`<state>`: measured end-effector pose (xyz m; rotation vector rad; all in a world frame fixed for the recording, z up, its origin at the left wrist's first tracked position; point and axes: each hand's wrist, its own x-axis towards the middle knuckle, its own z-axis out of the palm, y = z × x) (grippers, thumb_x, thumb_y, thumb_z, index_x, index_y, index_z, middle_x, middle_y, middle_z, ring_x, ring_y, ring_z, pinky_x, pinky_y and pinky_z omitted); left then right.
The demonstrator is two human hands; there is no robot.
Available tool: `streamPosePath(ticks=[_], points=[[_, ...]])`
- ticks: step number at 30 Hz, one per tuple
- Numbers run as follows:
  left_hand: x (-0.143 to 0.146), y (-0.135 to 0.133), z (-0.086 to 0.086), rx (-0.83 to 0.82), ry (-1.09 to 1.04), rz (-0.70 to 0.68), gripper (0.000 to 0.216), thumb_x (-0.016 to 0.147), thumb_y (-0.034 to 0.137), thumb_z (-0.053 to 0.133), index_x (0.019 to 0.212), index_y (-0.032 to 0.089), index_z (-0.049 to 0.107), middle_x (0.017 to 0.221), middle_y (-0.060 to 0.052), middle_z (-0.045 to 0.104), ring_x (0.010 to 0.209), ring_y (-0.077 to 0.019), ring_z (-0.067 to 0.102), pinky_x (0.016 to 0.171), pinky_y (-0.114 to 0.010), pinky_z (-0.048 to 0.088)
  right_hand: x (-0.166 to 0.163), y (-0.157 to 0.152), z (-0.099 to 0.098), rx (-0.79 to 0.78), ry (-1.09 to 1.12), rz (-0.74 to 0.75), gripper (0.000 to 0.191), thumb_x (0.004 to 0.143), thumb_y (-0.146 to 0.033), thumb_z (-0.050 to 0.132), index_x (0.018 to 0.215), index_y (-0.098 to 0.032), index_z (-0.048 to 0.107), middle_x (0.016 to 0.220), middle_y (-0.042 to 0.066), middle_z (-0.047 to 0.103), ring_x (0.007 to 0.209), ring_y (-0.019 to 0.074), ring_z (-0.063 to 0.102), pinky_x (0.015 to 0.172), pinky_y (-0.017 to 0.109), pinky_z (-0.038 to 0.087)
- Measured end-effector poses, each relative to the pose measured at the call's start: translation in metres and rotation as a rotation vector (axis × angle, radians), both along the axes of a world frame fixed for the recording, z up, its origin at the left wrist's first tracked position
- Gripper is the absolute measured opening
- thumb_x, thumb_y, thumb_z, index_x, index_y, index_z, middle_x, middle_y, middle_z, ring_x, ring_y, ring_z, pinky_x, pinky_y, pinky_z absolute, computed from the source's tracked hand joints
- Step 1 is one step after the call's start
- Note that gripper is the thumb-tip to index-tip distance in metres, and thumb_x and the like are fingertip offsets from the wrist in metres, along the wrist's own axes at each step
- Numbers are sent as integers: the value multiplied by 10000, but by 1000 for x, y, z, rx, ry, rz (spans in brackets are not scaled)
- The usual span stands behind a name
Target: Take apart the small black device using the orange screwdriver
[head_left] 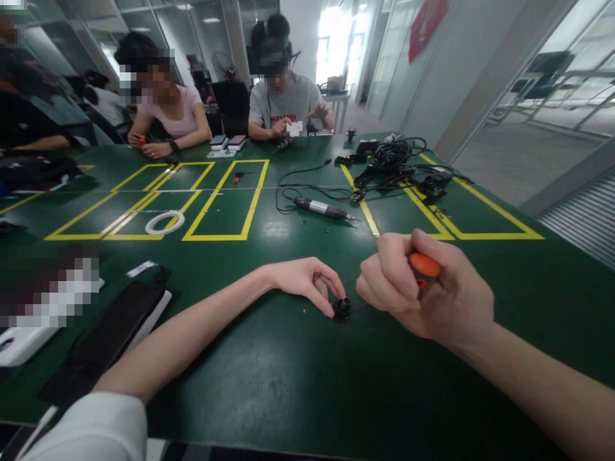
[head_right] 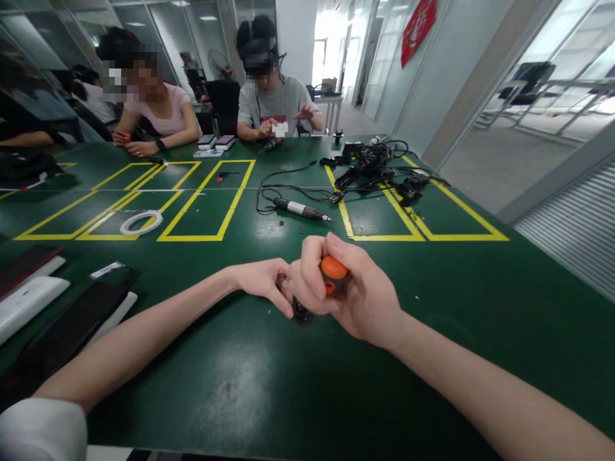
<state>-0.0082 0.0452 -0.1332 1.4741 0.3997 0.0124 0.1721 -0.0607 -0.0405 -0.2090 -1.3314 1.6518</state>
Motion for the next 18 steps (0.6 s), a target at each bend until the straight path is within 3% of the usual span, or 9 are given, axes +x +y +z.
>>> streamPosePath(ticks=[2,5,8,11,15,18], points=[[1,1,-3,-38,-9,5,451,595,328,984,953,136,788,797,-29,795,722,-138,757,728,-223,607,1,2,-1,4,10,24,459,1074,-470,376,741,-205,549,498,-82,303,403,90,205,429,258,238],[2,1,-7,-96,-20,3,507,577,336,993,995,129,794,884,-56,812,765,-144,772,775,-234,624,4,2,-1,-4,-3,-7,329,1018,-481,517,814,-223,536,508,-98,305,406,88,207,438,244,248],[1,2,-8,-115,-31,6,533,575,334,995,1021,119,798,906,-72,815,779,-148,776,805,-243,626,5,3,0,-10,-17,-47,258,1014,-411,561,831,-232,530,531,-91,380,415,87,217,448,238,263],[0,2,-7,-87,-19,7,490,598,343,983,999,124,805,833,-54,808,736,-139,767,758,-222,618,4,2,2,36,-43,-53,312,1037,-398,512,790,-218,572,566,-50,477,438,102,301,470,264,289],[1,2,-5,-51,-29,-2,458,603,313,980,991,144,804,808,-28,805,710,-120,752,715,-191,604,2,-3,5,1,-60,-58,437,1069,-381,419,688,-205,538,541,-49,382,441,106,258,468,286,279],[3,1,-5,-57,-64,17,450,581,272,987,965,135,797,877,-42,814,772,-136,767,767,-217,614,1,-9,4,-25,-24,-24,354,1028,-424,486,758,-207,561,526,-74,336,433,100,233,465,273,263]])
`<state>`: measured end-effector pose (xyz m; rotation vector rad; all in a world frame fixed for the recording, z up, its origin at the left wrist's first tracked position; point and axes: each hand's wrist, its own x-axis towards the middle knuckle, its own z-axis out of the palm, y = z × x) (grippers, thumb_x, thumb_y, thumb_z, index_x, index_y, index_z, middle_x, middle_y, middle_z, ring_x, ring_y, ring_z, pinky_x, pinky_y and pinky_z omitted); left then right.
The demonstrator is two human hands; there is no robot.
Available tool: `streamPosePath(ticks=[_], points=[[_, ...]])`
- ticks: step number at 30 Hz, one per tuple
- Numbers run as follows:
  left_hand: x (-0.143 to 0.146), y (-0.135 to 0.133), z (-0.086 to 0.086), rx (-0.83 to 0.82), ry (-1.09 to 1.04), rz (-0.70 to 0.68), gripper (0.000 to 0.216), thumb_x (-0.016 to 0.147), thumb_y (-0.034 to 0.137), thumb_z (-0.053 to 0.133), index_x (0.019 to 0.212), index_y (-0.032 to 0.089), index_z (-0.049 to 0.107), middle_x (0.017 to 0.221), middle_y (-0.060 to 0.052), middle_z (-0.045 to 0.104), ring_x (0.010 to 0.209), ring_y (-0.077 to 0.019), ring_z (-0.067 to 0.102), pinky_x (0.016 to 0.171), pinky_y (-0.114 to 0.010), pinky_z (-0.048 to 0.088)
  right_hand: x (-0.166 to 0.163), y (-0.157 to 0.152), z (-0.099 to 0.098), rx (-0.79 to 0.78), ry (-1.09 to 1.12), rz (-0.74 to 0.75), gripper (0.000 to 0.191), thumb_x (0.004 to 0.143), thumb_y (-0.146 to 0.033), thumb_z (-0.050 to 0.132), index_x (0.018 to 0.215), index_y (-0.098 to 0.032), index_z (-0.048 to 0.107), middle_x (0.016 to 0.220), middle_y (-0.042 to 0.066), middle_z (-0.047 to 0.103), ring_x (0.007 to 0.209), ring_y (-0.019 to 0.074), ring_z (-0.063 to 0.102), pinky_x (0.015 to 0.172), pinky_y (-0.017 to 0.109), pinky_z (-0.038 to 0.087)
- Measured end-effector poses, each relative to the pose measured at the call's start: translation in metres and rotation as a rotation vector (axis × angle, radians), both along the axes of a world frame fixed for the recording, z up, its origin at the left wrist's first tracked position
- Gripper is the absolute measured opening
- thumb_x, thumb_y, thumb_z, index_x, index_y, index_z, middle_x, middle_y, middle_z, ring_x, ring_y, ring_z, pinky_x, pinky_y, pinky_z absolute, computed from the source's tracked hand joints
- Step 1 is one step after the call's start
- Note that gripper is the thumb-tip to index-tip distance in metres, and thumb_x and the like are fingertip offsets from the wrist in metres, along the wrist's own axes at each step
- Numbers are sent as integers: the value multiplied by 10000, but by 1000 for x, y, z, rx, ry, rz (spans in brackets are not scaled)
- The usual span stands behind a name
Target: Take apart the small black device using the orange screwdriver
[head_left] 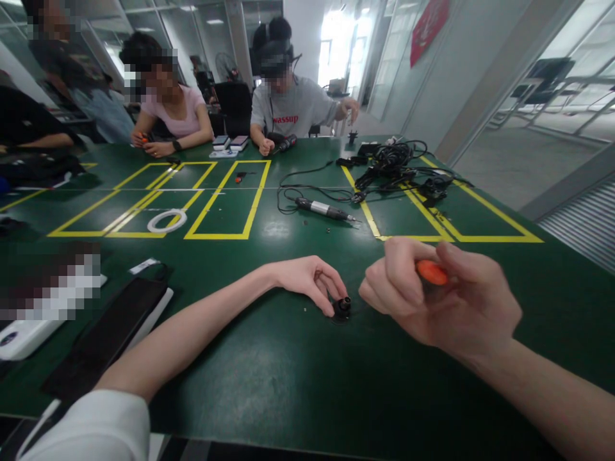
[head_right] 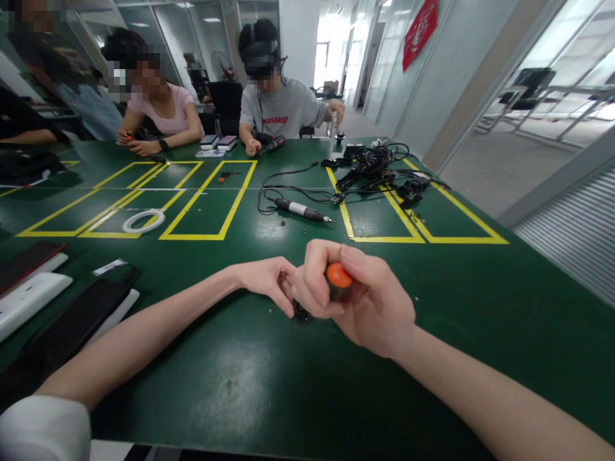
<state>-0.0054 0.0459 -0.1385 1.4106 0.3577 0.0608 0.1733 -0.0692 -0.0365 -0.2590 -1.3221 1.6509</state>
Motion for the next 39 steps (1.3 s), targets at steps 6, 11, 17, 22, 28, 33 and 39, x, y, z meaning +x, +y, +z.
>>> streamPosePath(ticks=[6,11,17,22,28,33,39], points=[[-1,0,-2,3,8,3,482,604,263,977,1024,116,793,908,-69,815,814,-154,778,838,-256,620,-1,1,-4,29,6,-65,281,1019,-378,528,799,-209,575,591,-46,473,455,106,291,439,247,266],[-2,2,-2,19,8,-17,472,619,294,971,1017,110,796,905,-72,813,819,-172,779,842,-281,627,-2,3,-4,43,-32,-4,457,1072,-425,413,705,-198,564,549,-47,389,443,108,282,436,269,257],[-2,1,-1,54,51,-16,434,646,262,940,1039,142,801,812,-24,800,723,-124,747,719,-193,597,0,4,-4,31,-24,-33,296,999,-470,593,839,-228,533,514,-98,386,418,92,231,464,252,265],[0,-3,2,61,35,-28,573,572,267,975,1101,163,783,891,-28,803,704,-123,735,676,-206,597,4,10,0,94,-62,-123,419,1045,-395,512,672,-207,542,557,-34,459,462,122,341,490,282,336],[4,-5,3,47,46,5,584,549,450,992,1014,170,779,891,-27,787,674,-117,722,628,-198,570,8,9,1,-47,-27,-24,224,959,-427,586,867,-224,567,621,-44,499,462,112,291,452,252,253],[6,-4,5,23,26,0,648,654,688,863,1028,167,771,871,-32,769,643,-127,717,617,-216,558,9,10,-1,-3,-31,-10,257,978,-371,588,785,-203,568,673,-20,555,445,102,394,435,259,303],[5,-5,7,52,33,-1,667,700,721,816,1053,158,754,845,-35,758,640,-131,713,619,-226,552,8,9,-2,-27,-22,-49,245,976,-419,548,887,-201,613,634,-24,533,479,118,371,477,264,312]])
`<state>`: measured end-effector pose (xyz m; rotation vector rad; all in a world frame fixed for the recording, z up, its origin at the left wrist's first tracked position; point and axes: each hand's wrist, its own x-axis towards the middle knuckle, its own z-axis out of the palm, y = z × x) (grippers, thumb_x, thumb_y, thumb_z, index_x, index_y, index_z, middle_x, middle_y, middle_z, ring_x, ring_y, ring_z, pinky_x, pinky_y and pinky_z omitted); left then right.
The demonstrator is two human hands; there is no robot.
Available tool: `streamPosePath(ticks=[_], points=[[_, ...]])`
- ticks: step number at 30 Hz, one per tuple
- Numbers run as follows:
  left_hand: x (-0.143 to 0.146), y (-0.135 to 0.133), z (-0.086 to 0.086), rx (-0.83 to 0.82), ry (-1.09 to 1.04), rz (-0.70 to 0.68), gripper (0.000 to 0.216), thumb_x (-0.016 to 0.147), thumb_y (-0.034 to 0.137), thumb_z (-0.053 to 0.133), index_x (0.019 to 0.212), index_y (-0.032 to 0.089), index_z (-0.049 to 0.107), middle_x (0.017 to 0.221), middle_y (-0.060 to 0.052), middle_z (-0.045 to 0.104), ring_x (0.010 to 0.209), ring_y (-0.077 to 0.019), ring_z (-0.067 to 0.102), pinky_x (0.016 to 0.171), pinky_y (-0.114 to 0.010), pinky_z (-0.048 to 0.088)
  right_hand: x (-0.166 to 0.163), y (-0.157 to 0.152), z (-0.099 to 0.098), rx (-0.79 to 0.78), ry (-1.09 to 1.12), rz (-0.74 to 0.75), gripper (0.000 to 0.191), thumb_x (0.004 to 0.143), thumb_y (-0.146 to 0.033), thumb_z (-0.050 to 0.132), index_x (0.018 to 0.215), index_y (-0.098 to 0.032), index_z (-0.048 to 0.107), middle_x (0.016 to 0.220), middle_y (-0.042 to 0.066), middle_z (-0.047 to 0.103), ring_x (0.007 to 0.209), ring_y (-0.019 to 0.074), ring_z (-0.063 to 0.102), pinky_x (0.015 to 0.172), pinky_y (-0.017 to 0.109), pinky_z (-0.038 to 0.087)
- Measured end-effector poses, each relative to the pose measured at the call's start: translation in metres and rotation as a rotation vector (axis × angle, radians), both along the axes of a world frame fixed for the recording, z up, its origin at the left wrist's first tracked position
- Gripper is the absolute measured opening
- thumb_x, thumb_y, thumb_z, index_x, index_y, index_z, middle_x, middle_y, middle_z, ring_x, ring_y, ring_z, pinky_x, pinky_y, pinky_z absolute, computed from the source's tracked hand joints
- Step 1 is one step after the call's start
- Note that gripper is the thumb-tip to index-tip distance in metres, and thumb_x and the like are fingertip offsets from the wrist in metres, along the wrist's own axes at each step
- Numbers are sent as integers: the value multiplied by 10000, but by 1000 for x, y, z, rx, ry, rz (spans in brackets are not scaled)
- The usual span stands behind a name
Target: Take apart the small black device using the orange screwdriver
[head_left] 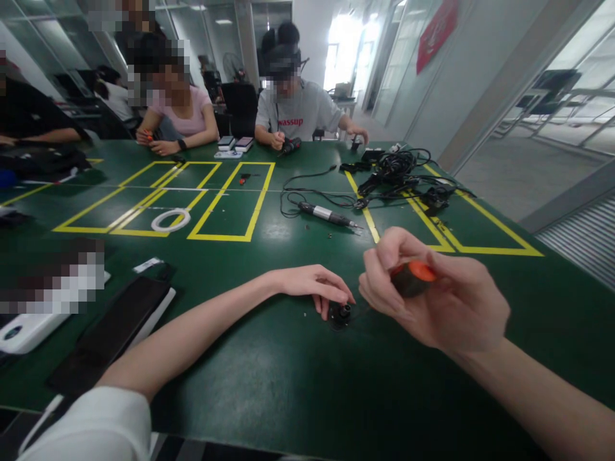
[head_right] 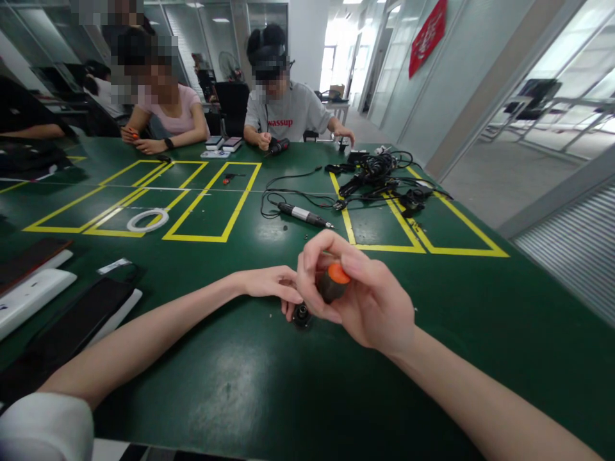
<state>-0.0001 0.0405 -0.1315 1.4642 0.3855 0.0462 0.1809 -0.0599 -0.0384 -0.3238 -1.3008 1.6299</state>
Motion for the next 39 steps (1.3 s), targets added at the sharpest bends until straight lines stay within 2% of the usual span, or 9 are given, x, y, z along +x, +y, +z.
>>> streamPosePath(ticks=[5,9,13,17,22,28,33,37,39], points=[[2,0,0,21,11,-5,657,668,724,834,987,155,751,857,-37,769,628,-120,704,611,-220,547,0,0,-1,-45,15,48,185,945,-385,572,870,-218,542,686,-23,560,459,108,409,441,244,299],[2,1,-1,10,14,-5,656,661,730,833,970,156,757,901,-49,779,637,-123,711,615,-221,547,0,-1,-1,-12,-5,41,315,1013,-383,461,801,-191,595,617,-20,525,448,112,399,465,264,329],[0,1,-1,1,4,-11,658,699,722,813,1027,154,763,951,-69,783,665,-129,720,633,-226,555,-1,-3,-1,-21,14,38,203,939,-420,553,910,-219,569,599,-39,530,468,126,376,505,267,346],[0,2,0,-8,8,-18,583,721,662,832,997,152,767,917,-64,786,670,-127,717,633,-215,548,-1,-3,0,-28,21,67,166,938,-379,566,890,-221,550,621,-37,568,428,119,409,488,267,349],[0,1,0,-23,2,-16,550,671,642,871,911,159,765,864,-39,782,643,-119,709,614,-209,550,0,-5,0,11,-25,49,351,1000,-375,424,773,-187,614,536,-26,487,430,128,356,493,294,315],[0,0,-3,-26,6,5,481,662,543,909,919,162,768,760,-9,759,617,-116,699,600,-203,550,0,-1,-1,-31,6,15,204,897,-422,593,873,-221,568,576,-34,551,453,131,353,508,283,317],[1,0,-2,-14,9,-11,475,667,528,912,935,163,769,855,-28,787,626,-110,702,605,-200,553,1,-2,3,11,-80,3,380,990,-406,462,743,-178,638,538,12,533,472,158,420,508,315,336],[0,0,-1,-33,-9,-27,488,681,541,904,949,156,768,779,-14,764,571,-99,674,558,-188,530,-1,-5,2,-66,-12,10,243,931,-433,568,895,-199,622,609,-27,528,446,116,326,452,262,275],[0,0,0,-39,-20,-26,481,686,536,904,938,151,763,729,-3,747,525,-84,636,526,-182,506,-3,-4,1,-82,19,38,203,928,-412,586,880,-215,593,649,-30,537,443,109,333,429,249,263]])
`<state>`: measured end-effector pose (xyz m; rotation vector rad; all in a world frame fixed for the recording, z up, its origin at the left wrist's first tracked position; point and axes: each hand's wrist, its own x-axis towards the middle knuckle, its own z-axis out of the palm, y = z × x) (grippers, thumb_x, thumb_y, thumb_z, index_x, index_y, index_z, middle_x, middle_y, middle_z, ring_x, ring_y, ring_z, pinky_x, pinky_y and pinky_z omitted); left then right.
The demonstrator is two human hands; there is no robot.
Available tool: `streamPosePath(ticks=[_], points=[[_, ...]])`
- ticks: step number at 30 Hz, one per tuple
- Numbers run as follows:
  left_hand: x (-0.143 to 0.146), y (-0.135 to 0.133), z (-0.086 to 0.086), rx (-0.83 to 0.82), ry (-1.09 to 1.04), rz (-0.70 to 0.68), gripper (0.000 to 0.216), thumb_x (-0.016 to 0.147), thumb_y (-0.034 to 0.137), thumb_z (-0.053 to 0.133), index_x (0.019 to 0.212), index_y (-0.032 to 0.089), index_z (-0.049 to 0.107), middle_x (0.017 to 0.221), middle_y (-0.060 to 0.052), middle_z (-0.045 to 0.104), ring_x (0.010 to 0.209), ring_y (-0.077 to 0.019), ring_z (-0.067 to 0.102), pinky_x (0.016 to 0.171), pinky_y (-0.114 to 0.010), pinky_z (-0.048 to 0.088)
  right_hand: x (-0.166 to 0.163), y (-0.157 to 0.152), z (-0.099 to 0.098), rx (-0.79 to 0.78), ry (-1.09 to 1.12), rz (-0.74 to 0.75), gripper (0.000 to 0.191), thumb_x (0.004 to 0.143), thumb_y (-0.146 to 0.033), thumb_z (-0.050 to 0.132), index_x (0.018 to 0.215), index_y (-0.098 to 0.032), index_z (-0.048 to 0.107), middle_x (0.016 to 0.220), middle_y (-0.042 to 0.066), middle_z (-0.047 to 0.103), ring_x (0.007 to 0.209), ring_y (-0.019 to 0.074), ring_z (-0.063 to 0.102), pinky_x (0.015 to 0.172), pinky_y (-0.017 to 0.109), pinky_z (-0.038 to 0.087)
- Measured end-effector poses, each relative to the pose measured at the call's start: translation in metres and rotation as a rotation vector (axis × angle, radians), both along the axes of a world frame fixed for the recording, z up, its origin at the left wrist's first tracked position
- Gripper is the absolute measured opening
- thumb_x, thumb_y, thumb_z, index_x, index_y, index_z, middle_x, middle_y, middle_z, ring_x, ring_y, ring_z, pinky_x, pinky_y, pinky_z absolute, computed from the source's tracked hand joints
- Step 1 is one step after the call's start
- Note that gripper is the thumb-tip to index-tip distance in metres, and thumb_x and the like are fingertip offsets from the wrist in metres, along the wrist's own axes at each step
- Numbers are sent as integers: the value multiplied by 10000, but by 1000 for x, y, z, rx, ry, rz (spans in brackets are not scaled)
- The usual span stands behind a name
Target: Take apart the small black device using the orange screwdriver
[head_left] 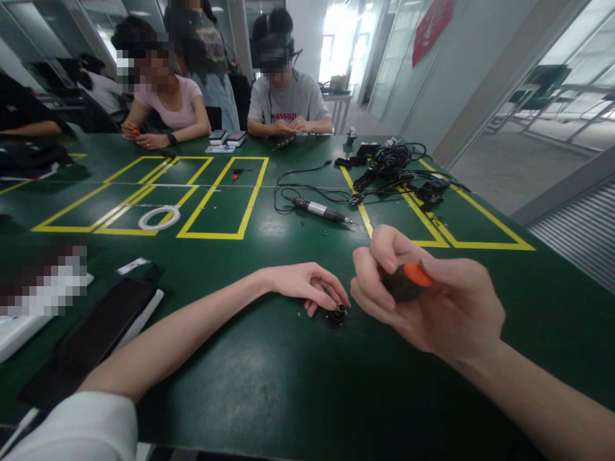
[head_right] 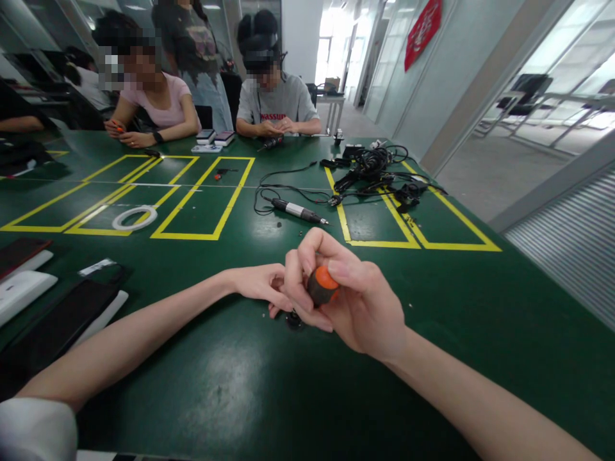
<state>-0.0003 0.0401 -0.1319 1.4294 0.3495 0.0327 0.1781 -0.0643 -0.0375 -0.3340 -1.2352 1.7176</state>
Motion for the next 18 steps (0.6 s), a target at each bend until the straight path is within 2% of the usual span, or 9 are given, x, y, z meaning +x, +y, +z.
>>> streamPosePath(ticks=[5,8,10,12,15,18], points=[[1,-4,7,-35,-81,-2,390,731,447,895,912,139,739,796,-10,764,445,-24,496,448,-160,402,0,1,-2,131,-52,-19,456,1045,-355,397,685,-188,622,542,1,502,468,137,400,489,300,336],[4,-9,11,-85,-172,-11,307,739,357,890,858,129,723,863,-17,772,435,-2,435,394,-154,294,1,0,-3,76,-24,-3,364,1001,-451,476,837,-190,670,551,-9,541,453,135,364,483,296,309],[7,-11,12,-119,-215,1,274,714,297,898,824,122,718,865,-22,768,477,-12,457,414,-152,293,1,0,-3,48,6,17,258,932,-456,595,905,-207,658,601,-20,576,448,124,366,476,283,309],[8,-13,12,-147,-236,14,252,689,251,898,817,120,726,848,-22,763,536,-34,501,459,-154,330,0,1,-2,74,4,19,222,940,-404,610,851,-206,654,612,-20,573,453,122,398,471,278,321],[8,-13,12,-138,-214,31,224,671,210,873,840,129,751,859,-17,766,573,-49,517,484,-162,340,-1,1,-3,139,-41,-3,406,1035,-372,477,740,-180,679,563,-2,532,477,137,440,491,295,340],[6,-12,10,-87,-156,31,184,693,215,833,841,131,763,877,-16,773,511,-24,436,436,-168,266,-1,0,-5,120,-61,-13,464,1052,-446,446,813,-162,725,533,-13,495,485,142,407,517,301,330]])
